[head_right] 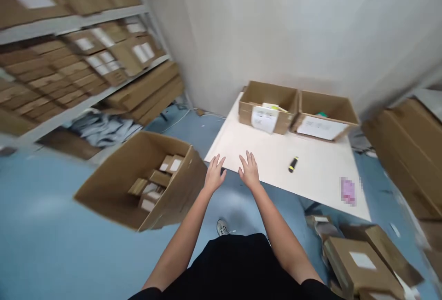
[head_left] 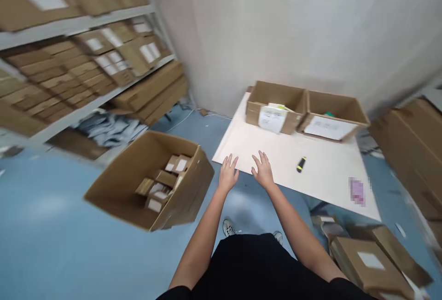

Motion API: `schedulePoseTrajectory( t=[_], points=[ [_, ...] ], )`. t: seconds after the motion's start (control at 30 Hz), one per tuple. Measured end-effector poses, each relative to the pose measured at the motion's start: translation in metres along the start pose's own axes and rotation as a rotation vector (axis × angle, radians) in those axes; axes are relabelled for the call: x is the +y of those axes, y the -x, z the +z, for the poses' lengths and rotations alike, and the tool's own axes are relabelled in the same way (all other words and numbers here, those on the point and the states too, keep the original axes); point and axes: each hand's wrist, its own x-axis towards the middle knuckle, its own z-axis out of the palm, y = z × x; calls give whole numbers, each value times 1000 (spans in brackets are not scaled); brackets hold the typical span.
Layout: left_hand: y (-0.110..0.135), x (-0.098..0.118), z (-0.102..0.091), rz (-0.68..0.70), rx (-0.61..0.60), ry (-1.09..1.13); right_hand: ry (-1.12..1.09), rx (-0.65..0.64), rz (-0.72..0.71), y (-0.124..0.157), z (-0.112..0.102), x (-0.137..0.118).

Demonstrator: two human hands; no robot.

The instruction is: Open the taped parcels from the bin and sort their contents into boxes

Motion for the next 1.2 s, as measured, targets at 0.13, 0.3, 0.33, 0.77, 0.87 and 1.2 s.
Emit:
schedulePoseTrajectory(
  t=[0.13,0.3,0.33,0.77,0.87,1.2],
  points=[
    [60,-106,-61,-224,78,-38,-65,-122,-204,-33,73,-107],
    [142,-208,-117,-489,227,-78,-122,-279,-450,-59,144,-221],
    [158,-223,-123,-545,262,-83,-132,-307,-491,-65,156,-238],
    [213,-361,-98,-1081,252,21,-128,-642,-719,-151,341,-343],
    [202,-389,-74,-1175,161,86,-81,-764,-706,-163,400,-345],
    [175,-501,52,-1373,-244,453,301,-1373,-495,-152,563,-317]
  ],
)
